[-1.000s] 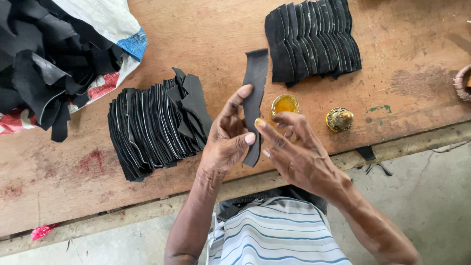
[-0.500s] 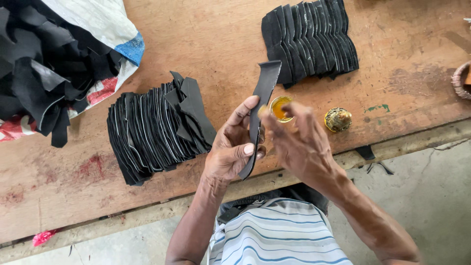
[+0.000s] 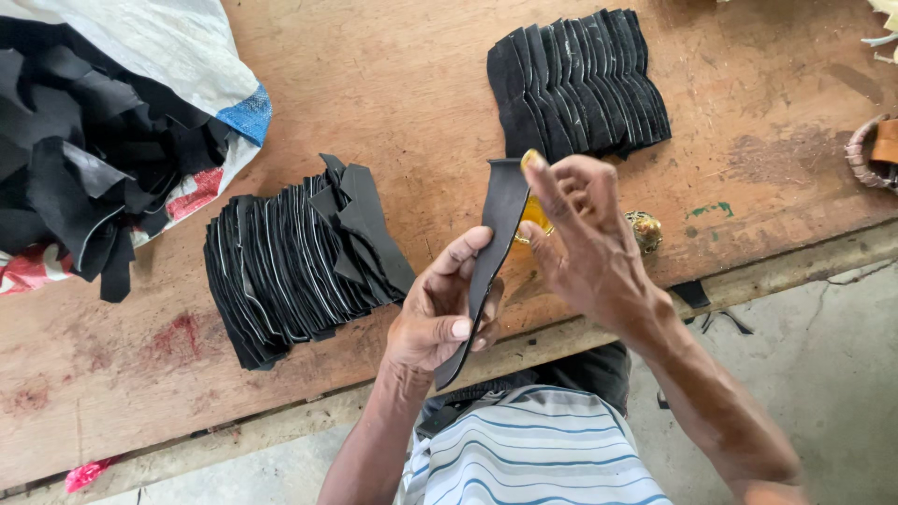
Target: The person holds a black rubber shoe component in one hand and rubs yellow glue from a small cup onto its edge with their fingers. They place the coated piece onto a growing stack of finished pieces and pick up the next piece, repeating the gluing cycle.
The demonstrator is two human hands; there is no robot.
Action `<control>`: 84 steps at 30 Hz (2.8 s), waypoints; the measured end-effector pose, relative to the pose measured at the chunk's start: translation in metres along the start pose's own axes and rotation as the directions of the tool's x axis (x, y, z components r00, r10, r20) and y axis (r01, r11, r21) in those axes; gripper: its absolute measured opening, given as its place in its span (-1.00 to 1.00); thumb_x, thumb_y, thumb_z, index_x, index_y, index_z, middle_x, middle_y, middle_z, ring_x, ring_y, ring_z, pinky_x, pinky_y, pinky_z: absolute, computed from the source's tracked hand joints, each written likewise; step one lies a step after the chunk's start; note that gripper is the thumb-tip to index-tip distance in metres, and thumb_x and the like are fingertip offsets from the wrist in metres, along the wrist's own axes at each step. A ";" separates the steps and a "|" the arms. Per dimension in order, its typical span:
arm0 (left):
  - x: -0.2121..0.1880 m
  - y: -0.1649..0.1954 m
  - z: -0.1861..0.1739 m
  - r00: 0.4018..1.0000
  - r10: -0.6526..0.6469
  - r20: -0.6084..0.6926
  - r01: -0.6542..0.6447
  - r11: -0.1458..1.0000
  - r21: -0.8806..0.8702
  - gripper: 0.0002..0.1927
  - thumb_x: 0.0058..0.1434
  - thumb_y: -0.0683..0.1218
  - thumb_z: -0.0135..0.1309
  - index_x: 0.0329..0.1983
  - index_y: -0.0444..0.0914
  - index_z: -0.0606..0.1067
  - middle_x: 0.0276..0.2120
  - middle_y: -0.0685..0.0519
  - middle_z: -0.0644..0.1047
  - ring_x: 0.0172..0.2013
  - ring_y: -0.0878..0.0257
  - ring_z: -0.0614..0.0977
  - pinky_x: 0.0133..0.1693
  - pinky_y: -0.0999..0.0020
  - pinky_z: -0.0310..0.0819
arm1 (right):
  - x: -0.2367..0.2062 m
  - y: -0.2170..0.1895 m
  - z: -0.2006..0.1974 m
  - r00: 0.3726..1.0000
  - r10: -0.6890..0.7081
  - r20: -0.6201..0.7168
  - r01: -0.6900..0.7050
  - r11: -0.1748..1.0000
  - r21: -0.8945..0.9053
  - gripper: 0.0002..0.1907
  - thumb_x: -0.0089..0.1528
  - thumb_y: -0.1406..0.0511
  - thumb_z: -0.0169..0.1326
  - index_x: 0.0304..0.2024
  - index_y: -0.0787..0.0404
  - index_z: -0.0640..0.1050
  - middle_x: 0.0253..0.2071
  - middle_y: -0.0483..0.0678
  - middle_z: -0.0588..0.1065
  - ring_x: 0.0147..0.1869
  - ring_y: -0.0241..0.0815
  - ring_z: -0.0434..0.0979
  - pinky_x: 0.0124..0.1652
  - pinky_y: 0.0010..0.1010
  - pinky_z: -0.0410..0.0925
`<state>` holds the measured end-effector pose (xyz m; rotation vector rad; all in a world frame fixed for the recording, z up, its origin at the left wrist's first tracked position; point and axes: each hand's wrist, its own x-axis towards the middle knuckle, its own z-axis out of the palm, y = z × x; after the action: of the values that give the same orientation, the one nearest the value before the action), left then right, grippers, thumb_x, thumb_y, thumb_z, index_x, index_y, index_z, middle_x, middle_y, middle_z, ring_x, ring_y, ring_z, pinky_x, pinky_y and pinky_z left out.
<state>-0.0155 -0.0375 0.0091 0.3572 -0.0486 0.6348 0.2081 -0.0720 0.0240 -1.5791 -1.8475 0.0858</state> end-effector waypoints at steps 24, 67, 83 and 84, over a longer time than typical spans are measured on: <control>0.108 0.067 -0.044 0.699 0.716 0.004 0.105 -0.108 0.989 -0.94 0.27 -0.26 0.30 -0.20 -0.33 0.68 -0.50 0.01 0.40 -0.44 0.27 0.34 -0.39 0.42 0.26 | -0.015 0.002 -0.059 0.965 0.127 -0.229 -0.084 0.978 0.189 -0.12 0.36 0.35 0.27 0.59 0.13 0.07 0.11 -0.02 0.29 0.06 -0.30 0.36 -0.16 -0.61 0.49; 0.181 0.029 -0.103 0.902 0.427 -0.056 0.249 -0.412 0.877 -0.57 0.26 -0.21 0.18 0.11 -0.31 0.28 -0.32 -0.15 0.40 -0.33 0.01 0.57 -0.27 0.03 0.46 | -0.030 0.009 -0.054 0.955 0.248 -0.164 -0.201 0.945 0.257 -0.27 0.32 0.30 0.26 0.48 0.17 0.25 0.16 -0.01 0.29 0.03 -0.31 0.44 -0.10 -0.56 0.48; 0.092 0.101 -0.026 0.925 0.323 -0.200 0.364 -0.603 0.710 -0.69 0.29 -0.06 0.22 -0.02 -0.33 0.50 -0.01 -0.16 0.48 0.02 -0.02 0.53 0.04 0.04 0.47 | -0.015 -0.027 -0.055 0.982 0.133 0.136 -0.150 0.981 0.123 -0.31 0.20 0.14 0.27 0.36 0.07 0.42 0.25 0.04 0.28 0.28 -0.02 0.29 0.21 -0.22 0.32; 0.085 0.106 -0.026 0.881 0.392 -0.265 0.466 -0.620 0.632 -0.67 0.23 -0.04 0.26 -0.05 -0.32 0.51 0.00 -0.16 0.47 0.04 -0.01 0.52 0.05 0.06 0.47 | -0.013 -0.027 -0.054 0.982 0.108 0.153 -0.125 0.986 0.109 -0.32 0.19 0.12 0.27 0.34 0.07 0.43 0.27 0.06 0.26 0.27 -0.01 0.27 0.20 -0.22 0.32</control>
<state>-0.0111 0.0986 0.0307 2.3144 1.3992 0.3601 0.2146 -0.1113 0.0719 -1.6338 -1.8224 0.3673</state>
